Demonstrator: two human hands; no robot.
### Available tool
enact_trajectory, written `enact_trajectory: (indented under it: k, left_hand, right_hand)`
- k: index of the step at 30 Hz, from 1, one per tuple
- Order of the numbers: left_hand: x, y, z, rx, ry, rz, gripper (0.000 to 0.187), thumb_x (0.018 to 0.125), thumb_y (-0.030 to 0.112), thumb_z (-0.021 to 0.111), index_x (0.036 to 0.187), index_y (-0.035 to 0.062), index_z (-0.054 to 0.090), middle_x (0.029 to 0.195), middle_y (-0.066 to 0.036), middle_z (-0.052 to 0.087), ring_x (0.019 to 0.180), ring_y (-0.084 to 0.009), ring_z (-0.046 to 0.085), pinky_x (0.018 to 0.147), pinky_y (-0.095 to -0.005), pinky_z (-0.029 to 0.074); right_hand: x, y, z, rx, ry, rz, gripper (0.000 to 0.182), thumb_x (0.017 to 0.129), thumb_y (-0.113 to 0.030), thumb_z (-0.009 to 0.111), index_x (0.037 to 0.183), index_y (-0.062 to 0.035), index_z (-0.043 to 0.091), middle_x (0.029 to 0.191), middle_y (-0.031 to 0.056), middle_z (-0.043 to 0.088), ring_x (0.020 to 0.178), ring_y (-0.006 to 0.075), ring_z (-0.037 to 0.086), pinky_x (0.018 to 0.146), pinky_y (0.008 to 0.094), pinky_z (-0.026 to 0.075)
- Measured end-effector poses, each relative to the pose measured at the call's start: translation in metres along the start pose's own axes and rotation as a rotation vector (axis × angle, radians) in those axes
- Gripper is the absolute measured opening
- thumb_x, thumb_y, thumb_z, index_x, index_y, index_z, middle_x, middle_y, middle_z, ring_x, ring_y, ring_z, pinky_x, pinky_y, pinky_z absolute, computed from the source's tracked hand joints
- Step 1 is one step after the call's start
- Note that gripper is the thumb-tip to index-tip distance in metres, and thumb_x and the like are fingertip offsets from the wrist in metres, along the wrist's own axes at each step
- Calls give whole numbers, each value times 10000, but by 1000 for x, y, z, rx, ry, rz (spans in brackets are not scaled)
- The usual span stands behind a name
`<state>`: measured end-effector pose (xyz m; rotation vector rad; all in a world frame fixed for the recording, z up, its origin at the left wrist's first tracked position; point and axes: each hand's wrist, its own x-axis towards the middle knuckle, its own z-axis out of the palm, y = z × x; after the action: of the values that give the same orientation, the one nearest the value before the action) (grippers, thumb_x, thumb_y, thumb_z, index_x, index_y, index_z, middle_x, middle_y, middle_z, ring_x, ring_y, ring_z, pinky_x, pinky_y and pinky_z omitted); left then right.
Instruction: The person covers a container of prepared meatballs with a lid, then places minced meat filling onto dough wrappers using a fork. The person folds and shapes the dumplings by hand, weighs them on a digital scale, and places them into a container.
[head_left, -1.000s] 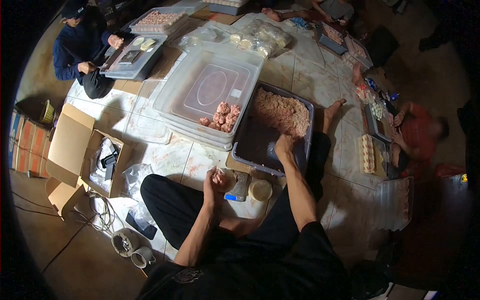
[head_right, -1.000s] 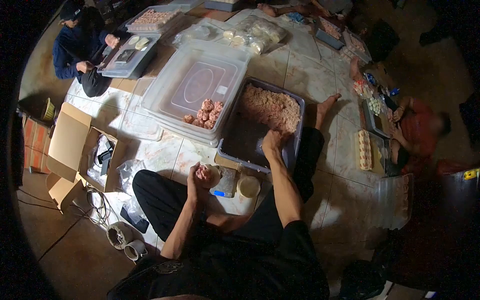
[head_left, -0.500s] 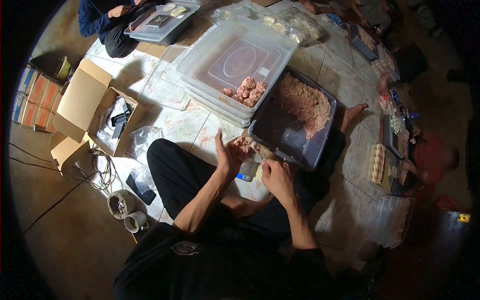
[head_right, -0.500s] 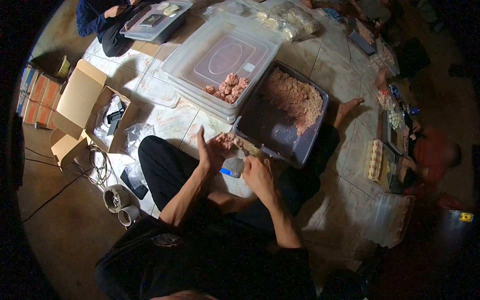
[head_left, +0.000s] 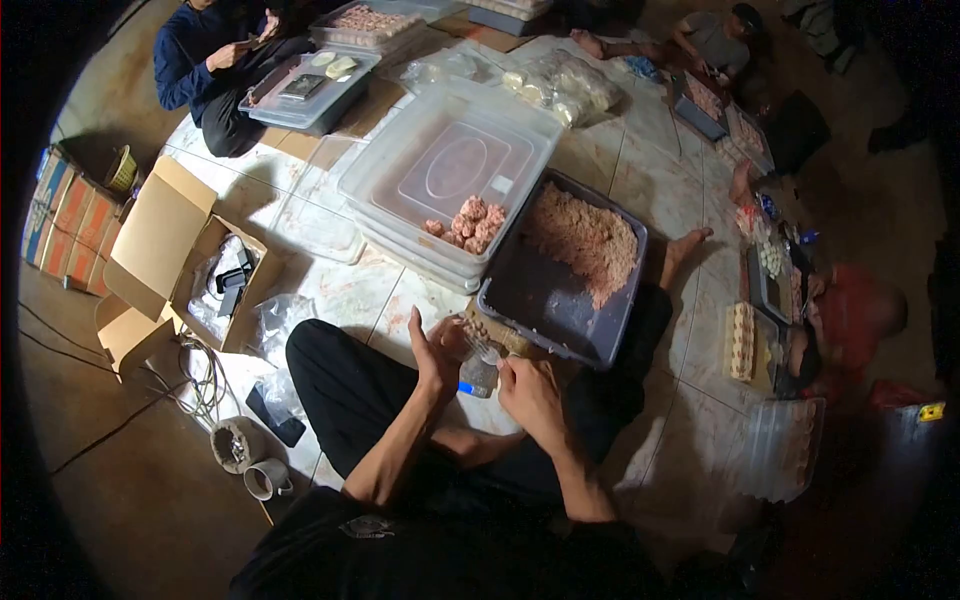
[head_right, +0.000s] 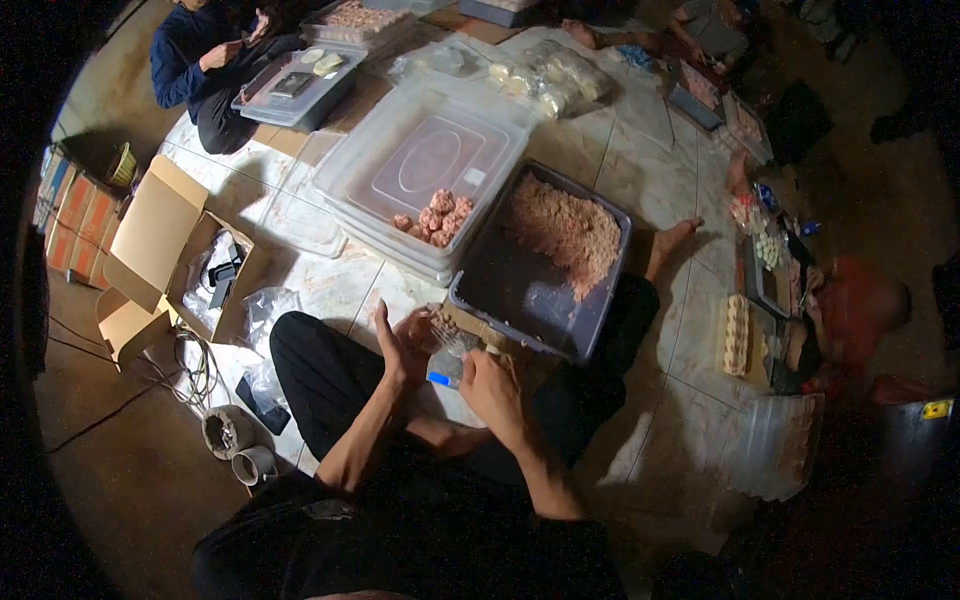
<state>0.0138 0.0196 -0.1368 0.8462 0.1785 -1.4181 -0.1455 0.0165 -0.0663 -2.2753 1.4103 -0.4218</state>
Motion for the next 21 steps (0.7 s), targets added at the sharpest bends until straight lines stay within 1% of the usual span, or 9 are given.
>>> enact_trajectory:
  k: [4,5,7,9,10,12,14,15,21]
  left_hand:
    - [-6,2,4,-16,124,-69,859,937,773,396,1120,-18,678,909,-81,686,807,-218,634,738,-324,484]
    - [15,-2,-44,-82,-73,-84,790,955,708,418,1133,-17,676,931,-107,696,839,-236,659,725,-345,517]
    - [15,14,-45,-172,92,197,673,969,615,459,1123,-6,667,937,-128,700,836,-257,678,723,-380,553]
    - [18,30,-61,-157,233,217,563,980,532,489,1079,5,661,925,-135,700,815,-264,692,750,-414,577]
    - [5,34,-60,-117,145,174,567,966,508,502,1170,-5,634,1036,-162,701,974,-365,692,957,-541,553]
    - [36,-1,-111,-160,-4,116,507,979,480,510,1121,11,641,995,-141,705,910,-309,703,902,-486,581]
    - [38,-13,-109,-125,97,98,504,973,453,531,1136,-14,628,1030,-173,692,922,-336,694,937,-541,574]
    - [4,2,-65,-190,90,-103,547,960,442,535,1183,-53,601,1115,-234,677,1018,-391,683,978,-600,539]
    - [-3,0,-50,-99,88,-27,586,928,459,542,1218,-49,569,1161,-277,682,1089,-430,681,1000,-560,536]
  right_hand:
    - [3,11,27,48,-129,-7,207,955,-191,604,956,-20,721,864,235,707,835,443,684,740,530,526]
    - [8,17,11,40,-108,33,211,947,-206,615,942,-28,727,864,232,708,844,442,685,749,529,528]
    - [22,26,-33,31,-79,125,222,932,-238,636,915,-43,741,864,227,710,861,440,686,768,528,531]
    - [48,46,-62,-65,-2,221,169,888,-196,650,876,-78,770,854,251,706,862,437,698,795,520,548]
    - [64,83,-60,-133,-63,220,161,859,-198,669,869,-79,776,867,251,708,877,430,698,807,519,548]
    - [96,152,-30,-234,-138,202,155,810,-208,700,860,-91,787,906,241,718,896,414,701,820,514,551]
    - [134,192,5,-304,-196,137,161,783,-228,714,862,-116,798,929,218,735,899,401,707,824,503,560]
    - [145,204,20,-337,-240,109,168,775,-241,717,867,-131,805,924,205,743,899,396,710,827,494,565]
    - [164,161,76,-286,-290,-78,248,792,-244,666,934,-89,798,955,217,740,943,426,703,890,520,563]
